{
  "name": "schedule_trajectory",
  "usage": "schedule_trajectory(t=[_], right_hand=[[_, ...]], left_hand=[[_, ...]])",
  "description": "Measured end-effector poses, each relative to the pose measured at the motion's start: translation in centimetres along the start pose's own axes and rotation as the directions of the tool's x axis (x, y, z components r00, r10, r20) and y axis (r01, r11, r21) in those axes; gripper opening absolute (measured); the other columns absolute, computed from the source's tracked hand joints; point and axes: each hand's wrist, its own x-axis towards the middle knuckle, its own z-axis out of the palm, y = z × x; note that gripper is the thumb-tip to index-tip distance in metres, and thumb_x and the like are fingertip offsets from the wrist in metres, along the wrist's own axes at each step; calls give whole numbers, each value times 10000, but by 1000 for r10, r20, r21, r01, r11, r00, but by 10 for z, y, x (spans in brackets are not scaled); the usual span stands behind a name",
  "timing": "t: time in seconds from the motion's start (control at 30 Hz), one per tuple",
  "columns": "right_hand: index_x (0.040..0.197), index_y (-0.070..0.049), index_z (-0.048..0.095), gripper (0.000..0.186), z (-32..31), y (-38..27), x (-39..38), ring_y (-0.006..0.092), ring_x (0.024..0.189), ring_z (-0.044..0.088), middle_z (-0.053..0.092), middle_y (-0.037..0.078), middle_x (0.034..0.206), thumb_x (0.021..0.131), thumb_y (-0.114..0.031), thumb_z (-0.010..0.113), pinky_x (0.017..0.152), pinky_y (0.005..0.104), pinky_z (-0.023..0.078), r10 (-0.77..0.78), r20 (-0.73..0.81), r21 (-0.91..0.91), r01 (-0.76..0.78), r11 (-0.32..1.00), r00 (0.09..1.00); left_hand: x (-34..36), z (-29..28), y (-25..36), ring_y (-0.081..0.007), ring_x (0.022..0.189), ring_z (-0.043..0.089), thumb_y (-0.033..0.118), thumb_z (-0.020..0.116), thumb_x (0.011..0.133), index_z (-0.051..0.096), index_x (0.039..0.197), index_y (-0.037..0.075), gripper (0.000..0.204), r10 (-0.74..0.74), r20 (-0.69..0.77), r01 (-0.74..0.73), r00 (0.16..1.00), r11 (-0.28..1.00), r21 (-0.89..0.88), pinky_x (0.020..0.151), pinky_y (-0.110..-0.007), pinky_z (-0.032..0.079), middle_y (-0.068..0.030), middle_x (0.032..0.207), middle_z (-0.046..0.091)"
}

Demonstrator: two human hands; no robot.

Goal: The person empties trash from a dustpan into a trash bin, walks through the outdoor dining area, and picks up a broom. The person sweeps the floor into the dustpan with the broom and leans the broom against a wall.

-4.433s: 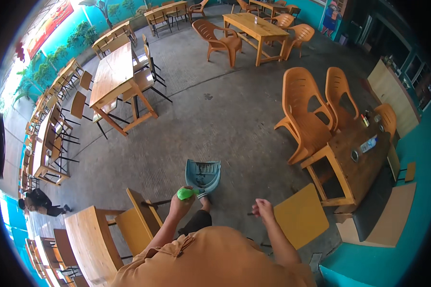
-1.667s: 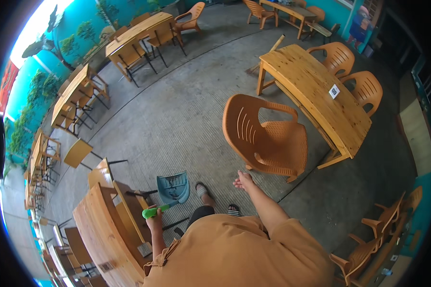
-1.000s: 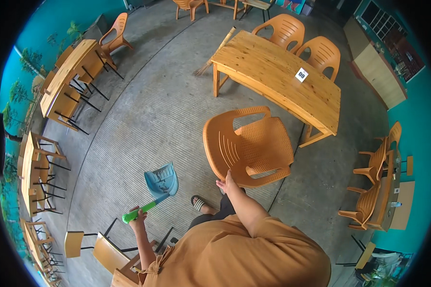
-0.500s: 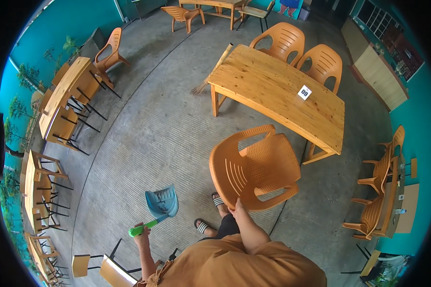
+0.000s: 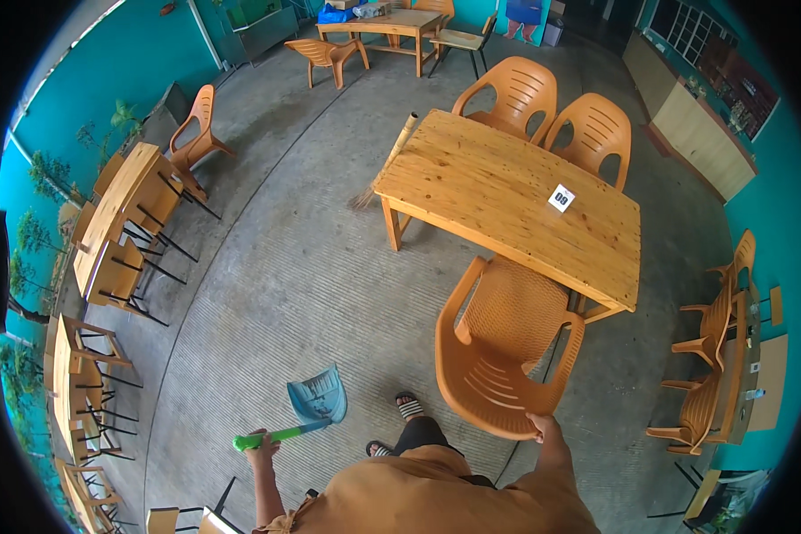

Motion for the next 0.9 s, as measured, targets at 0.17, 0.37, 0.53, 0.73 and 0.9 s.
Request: schedule_trajectory(t=[0.17,0.37,0.53,0.73,0.9], right_hand=[[1197,-115,632,418,-68,48,118,318,944,641,670,144,1080,850,-343,683,802,442,512,-490,-353,-444,318,838,797],[1293,-70,555,562,-47,-51,53,387,1189,551,570,206,1303,828,-358,680,949,459,470,-318,-601,-461,7,887,733],[1278,-87,546,543,9,-124,-1,389,1201,522,544,203,1322,827,-358,682,953,434,462,-442,-810,-484,-13,875,386],[1201,-47,578,420,113,-238,-93,321,1158,554,563,222,1233,875,-306,632,965,441,463,-574,-20,-216,557,802,819],[1178,-32,601,439,189,-327,-103,352,1077,600,626,220,1136,838,-299,672,930,431,480,-824,-32,-663,605,441,565]], left_hand=[[32,27,15,-177,638,668,69,649,850,591,1092,17,255,-11,31,11,999,1000,15,547,-261,542,-114,843,643],[50,48,68,-165,662,664,68,655,855,589,1116,15,274,99,-3,-98,995,989,112,575,-271,541,-105,855,649],[111,74,79,-163,665,658,59,664,840,590,1131,7,306,82,1,-82,997,988,128,576,-273,532,-100,850,651],[210,87,58,-171,695,653,95,668,805,610,1123,24,331,89,-59,-79,994,985,152,622,-297,519,-96,856,659],[268,87,51,-198,789,676,167,709,751,642,1126,57,397,82,-113,-66,990,988,137,738,-345,519,-95,875,691]])
